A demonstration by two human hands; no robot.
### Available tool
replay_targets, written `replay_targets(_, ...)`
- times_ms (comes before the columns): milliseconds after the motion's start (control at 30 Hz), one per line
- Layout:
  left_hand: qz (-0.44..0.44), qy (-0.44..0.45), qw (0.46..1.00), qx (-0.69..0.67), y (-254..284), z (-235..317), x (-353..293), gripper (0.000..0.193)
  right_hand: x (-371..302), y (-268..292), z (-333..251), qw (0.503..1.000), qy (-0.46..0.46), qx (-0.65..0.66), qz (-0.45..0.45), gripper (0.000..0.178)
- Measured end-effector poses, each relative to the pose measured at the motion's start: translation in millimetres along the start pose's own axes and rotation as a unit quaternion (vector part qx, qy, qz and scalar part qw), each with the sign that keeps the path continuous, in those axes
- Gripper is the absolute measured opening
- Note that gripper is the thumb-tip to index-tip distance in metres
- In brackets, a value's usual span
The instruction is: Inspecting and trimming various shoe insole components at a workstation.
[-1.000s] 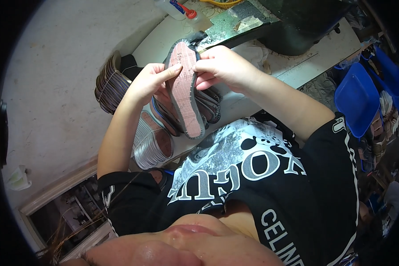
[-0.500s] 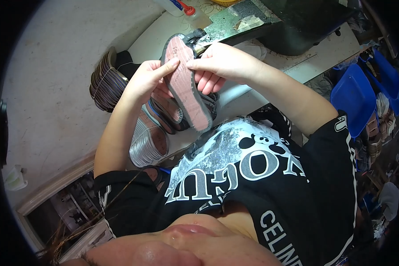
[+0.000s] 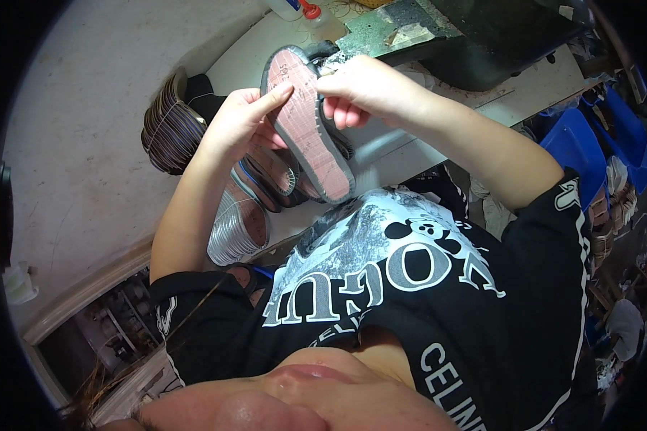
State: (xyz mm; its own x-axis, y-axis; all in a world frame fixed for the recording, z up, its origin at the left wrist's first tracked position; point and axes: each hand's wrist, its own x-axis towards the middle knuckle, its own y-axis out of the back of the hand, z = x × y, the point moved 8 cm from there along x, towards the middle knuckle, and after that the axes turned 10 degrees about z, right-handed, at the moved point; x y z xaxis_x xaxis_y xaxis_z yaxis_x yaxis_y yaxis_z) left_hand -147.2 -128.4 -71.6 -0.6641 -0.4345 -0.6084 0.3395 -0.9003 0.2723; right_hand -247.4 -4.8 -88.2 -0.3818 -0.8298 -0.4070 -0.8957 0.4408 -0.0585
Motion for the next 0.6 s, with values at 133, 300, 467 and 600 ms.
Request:
replay_targets(133, 0.010, 0.006, 1.000, -0.023, -3, -10, 2, 0.048, -4, 12, 2, 0.999, 0.020, 0.017, 0.037, 0.036)
replay_targets(300, 0.025, 0.014, 0.999, -0.037, 0, -12, 2, 0.045, -11, -1, 0, 0.989, 0.030, -0.129, 0.067, 0.049)
replay_targets(467, 0.054, -0.009, 0.996, -0.068, 2, -10, -2, 0.042, -9, -17, 1, 0.989, 0.118, -0.079, 0.051, 0.043)
replay_targets(600, 0.056, -0.070, 0.985, -0.148, 5, -12, -12, 0.035, -19, -30, -1, 0.987, 0.148, -0.047, 0.031, 0.039)
